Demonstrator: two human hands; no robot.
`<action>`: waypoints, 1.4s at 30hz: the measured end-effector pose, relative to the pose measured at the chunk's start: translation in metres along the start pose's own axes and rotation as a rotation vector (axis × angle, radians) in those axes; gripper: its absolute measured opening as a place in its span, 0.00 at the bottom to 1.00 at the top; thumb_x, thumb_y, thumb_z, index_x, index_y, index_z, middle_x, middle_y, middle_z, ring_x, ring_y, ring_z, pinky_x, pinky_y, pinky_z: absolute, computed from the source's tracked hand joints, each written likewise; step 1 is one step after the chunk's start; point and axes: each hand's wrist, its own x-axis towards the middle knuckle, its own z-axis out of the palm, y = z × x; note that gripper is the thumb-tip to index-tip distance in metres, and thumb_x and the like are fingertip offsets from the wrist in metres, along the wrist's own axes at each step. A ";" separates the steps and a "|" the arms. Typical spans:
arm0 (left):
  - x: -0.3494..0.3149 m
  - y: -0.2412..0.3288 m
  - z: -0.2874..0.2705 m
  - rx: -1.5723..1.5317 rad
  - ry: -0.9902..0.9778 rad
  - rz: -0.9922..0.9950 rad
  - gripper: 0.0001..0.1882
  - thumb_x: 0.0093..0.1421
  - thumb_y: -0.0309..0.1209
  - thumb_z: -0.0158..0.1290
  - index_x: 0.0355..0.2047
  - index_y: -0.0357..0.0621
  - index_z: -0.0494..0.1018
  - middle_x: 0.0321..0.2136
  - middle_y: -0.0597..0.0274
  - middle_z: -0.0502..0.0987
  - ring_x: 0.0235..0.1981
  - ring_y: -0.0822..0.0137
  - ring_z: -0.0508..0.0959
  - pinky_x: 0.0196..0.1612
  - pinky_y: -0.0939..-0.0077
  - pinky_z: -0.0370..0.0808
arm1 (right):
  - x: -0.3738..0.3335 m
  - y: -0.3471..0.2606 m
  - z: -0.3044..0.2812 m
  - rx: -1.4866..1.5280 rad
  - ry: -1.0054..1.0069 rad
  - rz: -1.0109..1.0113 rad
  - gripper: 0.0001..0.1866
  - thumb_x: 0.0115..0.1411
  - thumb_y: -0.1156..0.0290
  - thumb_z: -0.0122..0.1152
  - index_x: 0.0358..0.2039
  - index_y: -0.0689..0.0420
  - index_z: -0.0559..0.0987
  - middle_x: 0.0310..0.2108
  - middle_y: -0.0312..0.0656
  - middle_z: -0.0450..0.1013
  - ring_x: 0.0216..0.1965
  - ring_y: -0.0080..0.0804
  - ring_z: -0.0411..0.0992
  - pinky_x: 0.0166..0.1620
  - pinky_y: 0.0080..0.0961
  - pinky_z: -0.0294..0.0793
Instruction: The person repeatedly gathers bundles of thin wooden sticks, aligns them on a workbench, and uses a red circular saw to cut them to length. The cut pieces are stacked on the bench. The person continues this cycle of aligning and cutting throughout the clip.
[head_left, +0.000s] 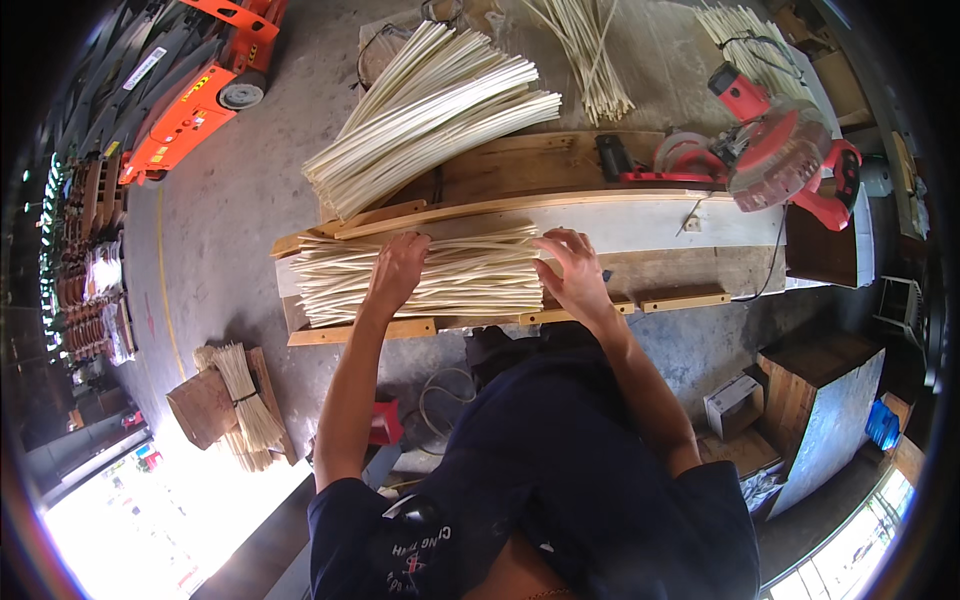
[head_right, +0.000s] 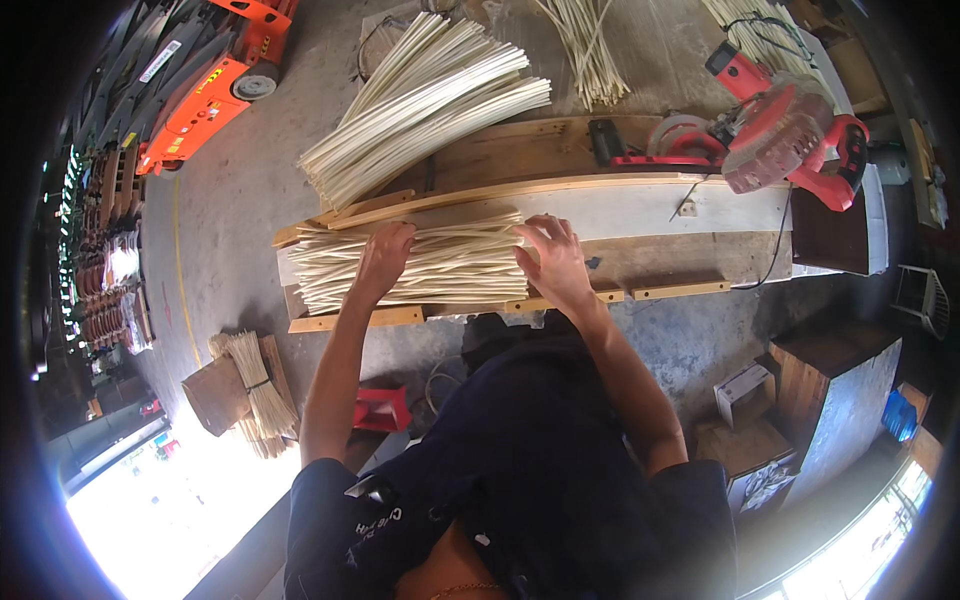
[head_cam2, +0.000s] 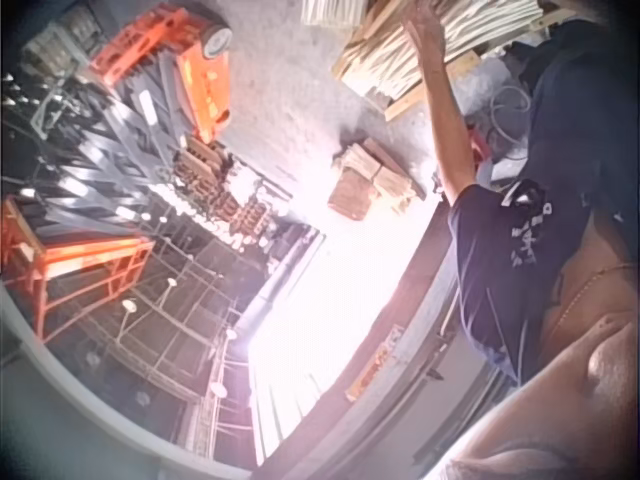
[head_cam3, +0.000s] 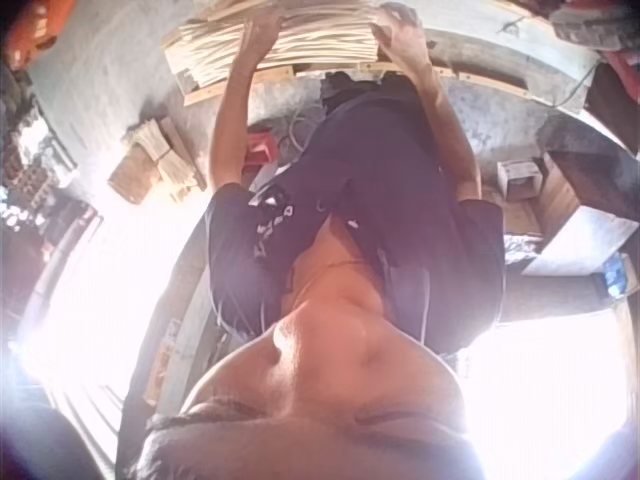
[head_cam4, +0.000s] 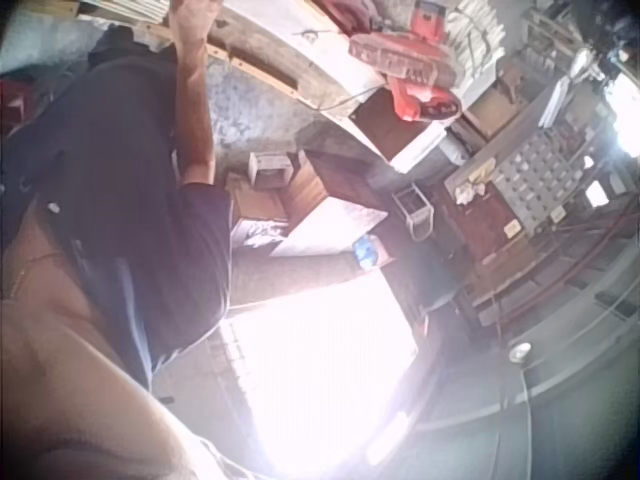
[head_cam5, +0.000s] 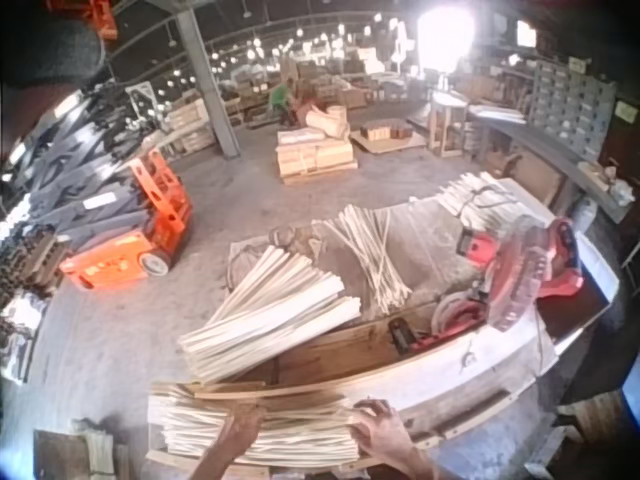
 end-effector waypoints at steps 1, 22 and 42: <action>0.001 -0.001 0.005 -0.030 -0.001 -0.002 0.11 0.72 0.26 0.61 0.53 0.43 0.85 0.50 0.44 0.88 0.53 0.40 0.86 0.59 0.45 0.80 | -0.001 0.002 -0.002 0.011 -0.004 0.008 0.19 0.67 0.70 0.78 0.58 0.51 0.87 0.59 0.44 0.81 0.60 0.53 0.78 0.62 0.50 0.81; 0.058 0.117 -0.053 -0.553 -0.445 0.037 0.17 0.78 0.34 0.65 0.55 0.31 0.84 0.38 0.53 0.87 0.42 0.68 0.84 0.50 0.68 0.81 | 0.005 -0.002 -0.044 1.379 -0.051 0.565 0.23 0.73 0.67 0.80 0.65 0.60 0.85 0.57 0.43 0.86 0.53 0.32 0.87 0.57 0.33 0.91; 0.085 0.102 0.000 -0.592 -0.353 0.009 0.24 0.74 0.43 0.71 0.58 0.34 0.87 0.48 0.44 0.92 0.51 0.53 0.92 0.55 0.61 0.85 | -0.035 0.091 -0.062 1.398 0.543 1.035 0.17 0.71 0.63 0.80 0.50 0.61 0.86 0.44 0.44 0.86 0.41 0.38 0.88 0.49 0.37 0.94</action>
